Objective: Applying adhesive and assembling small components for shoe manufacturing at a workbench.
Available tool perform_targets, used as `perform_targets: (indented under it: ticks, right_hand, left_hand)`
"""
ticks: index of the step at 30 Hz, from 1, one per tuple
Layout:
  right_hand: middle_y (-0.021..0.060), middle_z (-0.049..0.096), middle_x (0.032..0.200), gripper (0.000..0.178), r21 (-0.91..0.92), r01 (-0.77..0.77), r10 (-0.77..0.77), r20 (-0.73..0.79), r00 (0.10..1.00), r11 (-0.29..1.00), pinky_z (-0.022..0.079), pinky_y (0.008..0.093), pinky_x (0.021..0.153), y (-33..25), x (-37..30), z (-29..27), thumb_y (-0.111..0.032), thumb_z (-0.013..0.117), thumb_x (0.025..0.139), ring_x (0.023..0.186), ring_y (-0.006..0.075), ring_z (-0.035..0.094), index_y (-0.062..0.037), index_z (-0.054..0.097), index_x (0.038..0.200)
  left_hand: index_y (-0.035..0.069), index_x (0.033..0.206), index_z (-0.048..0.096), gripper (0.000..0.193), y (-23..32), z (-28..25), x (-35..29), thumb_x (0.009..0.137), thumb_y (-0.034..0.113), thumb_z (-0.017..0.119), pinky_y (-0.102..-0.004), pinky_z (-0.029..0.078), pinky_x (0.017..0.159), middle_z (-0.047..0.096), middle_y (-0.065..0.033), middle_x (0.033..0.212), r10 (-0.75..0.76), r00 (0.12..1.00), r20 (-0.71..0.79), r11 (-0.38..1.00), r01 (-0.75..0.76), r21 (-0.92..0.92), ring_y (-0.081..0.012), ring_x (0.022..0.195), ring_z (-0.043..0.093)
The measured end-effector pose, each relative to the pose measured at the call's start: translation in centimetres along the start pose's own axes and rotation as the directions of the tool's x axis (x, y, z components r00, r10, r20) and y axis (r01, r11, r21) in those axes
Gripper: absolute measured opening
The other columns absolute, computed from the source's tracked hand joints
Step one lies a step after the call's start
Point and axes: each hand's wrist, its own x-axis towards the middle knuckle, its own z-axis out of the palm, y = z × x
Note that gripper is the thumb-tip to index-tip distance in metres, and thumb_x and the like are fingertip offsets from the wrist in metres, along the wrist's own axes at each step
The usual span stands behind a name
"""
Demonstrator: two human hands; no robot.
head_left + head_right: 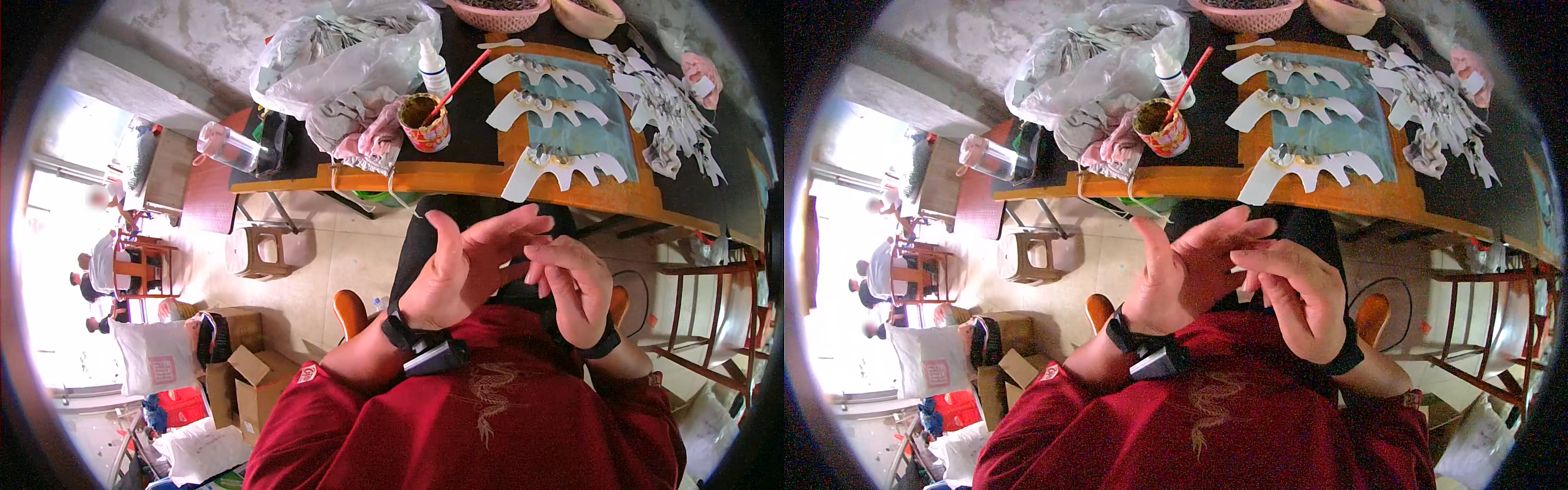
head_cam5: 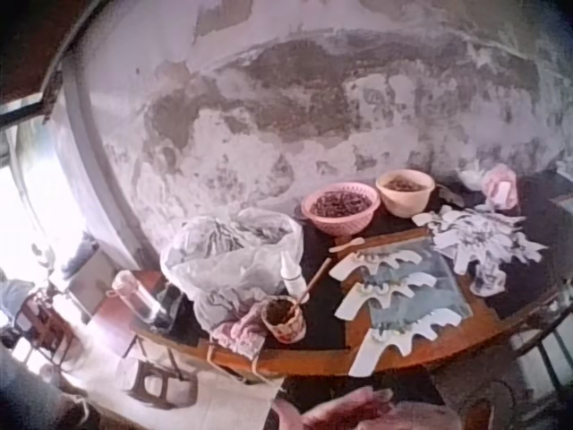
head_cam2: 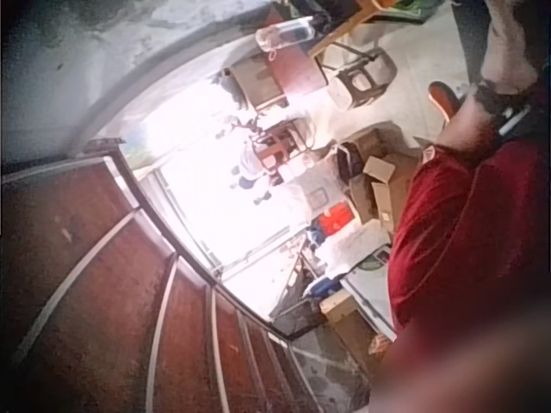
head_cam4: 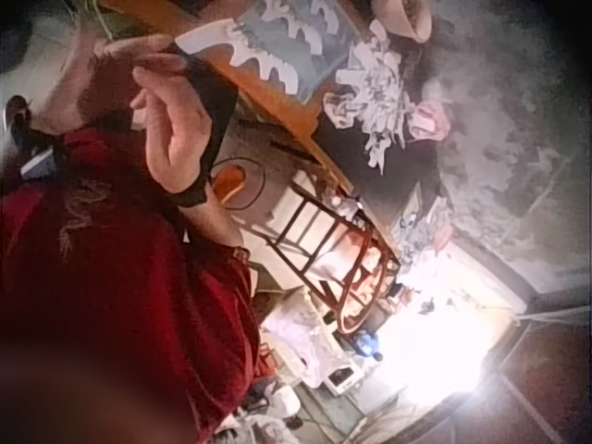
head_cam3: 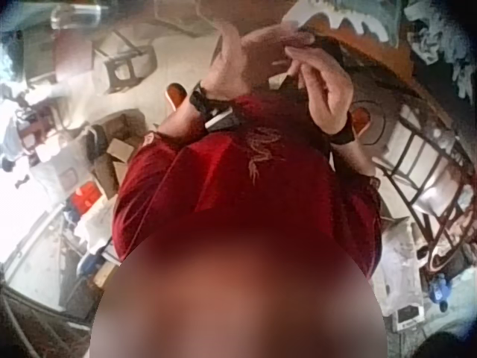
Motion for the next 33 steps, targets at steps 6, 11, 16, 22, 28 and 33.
perform_targets:
  ticks: [6, 11, 16, 22, 28, 33]
  right_hand:
    - [0.0076, 0.065, 0.085, 0.019, -0.158, 0.208, -0.208, 0.018, 0.978, 0.965, 0.049, 0.0277, 0.063, 0.5, 0.7, -0.2, 0.002, 0.068, 0.086, 0.072, 0.0181, 0.062, -0.0034, 0.070, 0.105]
    - [0.0066, 0.065, 0.084, 0.020, -0.159, 0.306, -0.300, 0.061, 0.952, 0.939, 0.048, 0.0273, 0.060, 0.3, 0.4, 0.3, -0.008, 0.077, 0.082, 0.069, 0.0169, 0.061, -0.0037, 0.069, 0.100]
    - [0.0044, 0.066, 0.086, 0.026, -0.150, 0.178, -0.172, 0.050, 0.984, 0.973, 0.049, 0.0342, 0.068, 0.4, -0.3, 0.6, -0.024, 0.083, 0.076, 0.076, 0.0247, 0.064, -0.0086, 0.068, 0.090]
    - [0.0073, 0.064, 0.083, 0.004, -0.185, 0.139, -0.140, 0.008, 0.990, 0.973, 0.048, 0.0343, 0.069, 0.8, 0.1, -1.0, -0.005, 0.065, 0.087, 0.075, 0.0265, 0.063, -0.0058, 0.064, 0.083]
    - [0.0109, 0.068, 0.082, 0.028, -0.043, 0.008, -0.025, -0.406, 0.914, 0.999, 0.048, 0.0264, 0.063, 1.4, 1.8, -2.7, -0.013, 0.047, 0.102, 0.063, 0.0143, 0.059, 0.0007, 0.065, 0.085]
    - [0.0109, 0.070, 0.095, 0.038, -0.080, 0.240, -0.250, -0.140, 0.958, 0.967, 0.050, 0.0244, 0.067, -0.4, 3.6, -5.7, 0.000, 0.051, 0.099, 0.069, 0.0126, 0.064, 0.0004, 0.047, 0.136]
  left_hand:
    - [0.013, 0.157, 0.025, 0.119, -0.4, 0.7, 0.3, 0.070, 0.094, 0.023, -0.0467, 0.027, 0.117, 0.032, -0.0165, 0.159, 0.007, 0.988, 0.157, 0.997, -0.019, 0.070, -0.0298, 0.143, 0.035]
    - [0.005, 0.157, 0.019, 0.130, -1.1, 1.1, 0.8, 0.064, 0.095, 0.032, -0.0485, 0.017, 0.121, 0.023, -0.0169, 0.162, 0.094, 0.990, 0.104, 0.907, -0.128, 0.400, -0.0302, 0.148, 0.026]
    - [0.001, 0.154, 0.024, 0.108, -1.4, 1.7, 0.8, 0.083, 0.075, 0.059, -0.0451, 0.018, 0.118, 0.023, -0.0168, 0.162, 0.232, 0.966, 0.117, 0.696, -0.249, 0.673, -0.0284, 0.150, 0.022]
    - [-0.001, 0.152, 0.028, 0.087, -1.9, 1.8, 1.4, 0.096, 0.063, 0.047, -0.0433, 0.029, 0.115, 0.034, -0.0173, 0.156, 0.195, 0.972, 0.133, 0.786, -0.236, 0.571, -0.0263, 0.143, 0.035]
    - [-0.002, 0.091, 0.067, 0.033, 0.4, 1.3, 1.6, 0.104, 0.022, 0.048, -0.0351, 0.049, 0.087, 0.068, -0.0111, 0.094, 0.316, 0.948, -0.028, 0.669, -0.202, 0.715, -0.0206, 0.090, 0.063]
    - [0.000, 0.070, 0.064, 0.027, 2.7, -1.2, 4.8, 0.094, 0.012, 0.064, -0.0290, 0.049, 0.068, 0.066, -0.0076, 0.070, 0.383, 0.923, 0.049, 0.295, -0.172, 0.940, -0.0146, 0.065, 0.060]
